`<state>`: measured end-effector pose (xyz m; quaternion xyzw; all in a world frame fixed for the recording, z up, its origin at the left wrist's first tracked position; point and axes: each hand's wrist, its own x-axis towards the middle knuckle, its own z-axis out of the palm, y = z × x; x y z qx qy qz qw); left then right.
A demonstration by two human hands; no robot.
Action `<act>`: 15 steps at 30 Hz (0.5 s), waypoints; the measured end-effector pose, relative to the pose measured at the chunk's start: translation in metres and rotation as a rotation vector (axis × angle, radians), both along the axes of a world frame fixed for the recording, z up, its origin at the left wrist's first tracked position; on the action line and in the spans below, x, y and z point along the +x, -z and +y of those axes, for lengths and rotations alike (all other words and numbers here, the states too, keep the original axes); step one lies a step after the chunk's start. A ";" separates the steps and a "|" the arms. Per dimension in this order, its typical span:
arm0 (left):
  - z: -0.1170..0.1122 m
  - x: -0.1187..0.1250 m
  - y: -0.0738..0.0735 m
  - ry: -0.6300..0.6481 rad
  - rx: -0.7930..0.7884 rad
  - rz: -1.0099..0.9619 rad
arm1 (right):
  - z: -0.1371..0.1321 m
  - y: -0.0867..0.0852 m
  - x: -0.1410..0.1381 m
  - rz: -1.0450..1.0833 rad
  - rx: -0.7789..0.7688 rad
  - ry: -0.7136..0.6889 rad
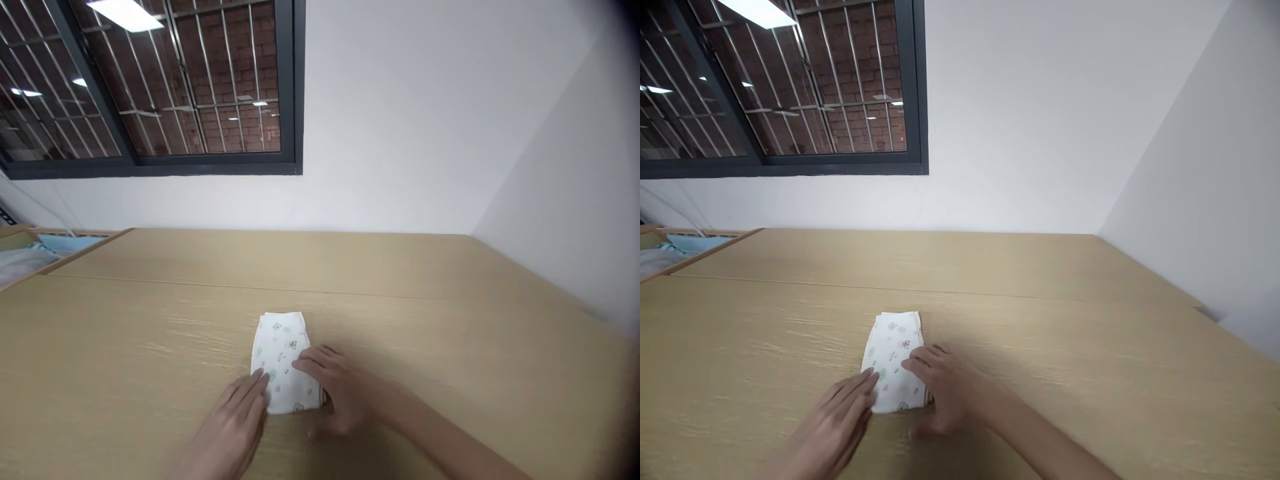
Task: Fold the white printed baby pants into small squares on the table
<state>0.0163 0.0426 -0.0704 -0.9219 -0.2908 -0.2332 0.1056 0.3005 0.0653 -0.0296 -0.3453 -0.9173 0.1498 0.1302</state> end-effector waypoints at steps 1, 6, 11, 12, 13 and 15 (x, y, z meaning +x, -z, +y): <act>0.002 0.000 -0.003 -0.034 -0.089 -0.024 | -0.003 -0.001 0.002 0.009 -0.026 -0.003; 0.020 -0.005 -0.035 -0.208 -0.729 -0.198 | 0.001 -0.003 0.000 0.100 -0.120 0.158; 0.056 -0.012 -0.047 -0.183 -0.951 -0.314 | 0.025 -0.010 -0.007 0.246 -0.215 0.314; 0.064 -0.012 -0.044 -0.218 -0.940 -0.312 | 0.030 -0.011 -0.008 0.260 -0.231 0.348; 0.072 -0.011 -0.040 -0.271 -0.914 -0.302 | 0.036 -0.011 -0.009 0.268 -0.241 0.384; 0.085 -0.007 -0.032 -0.386 -0.847 -0.266 | 0.047 -0.010 -0.012 0.287 -0.245 0.443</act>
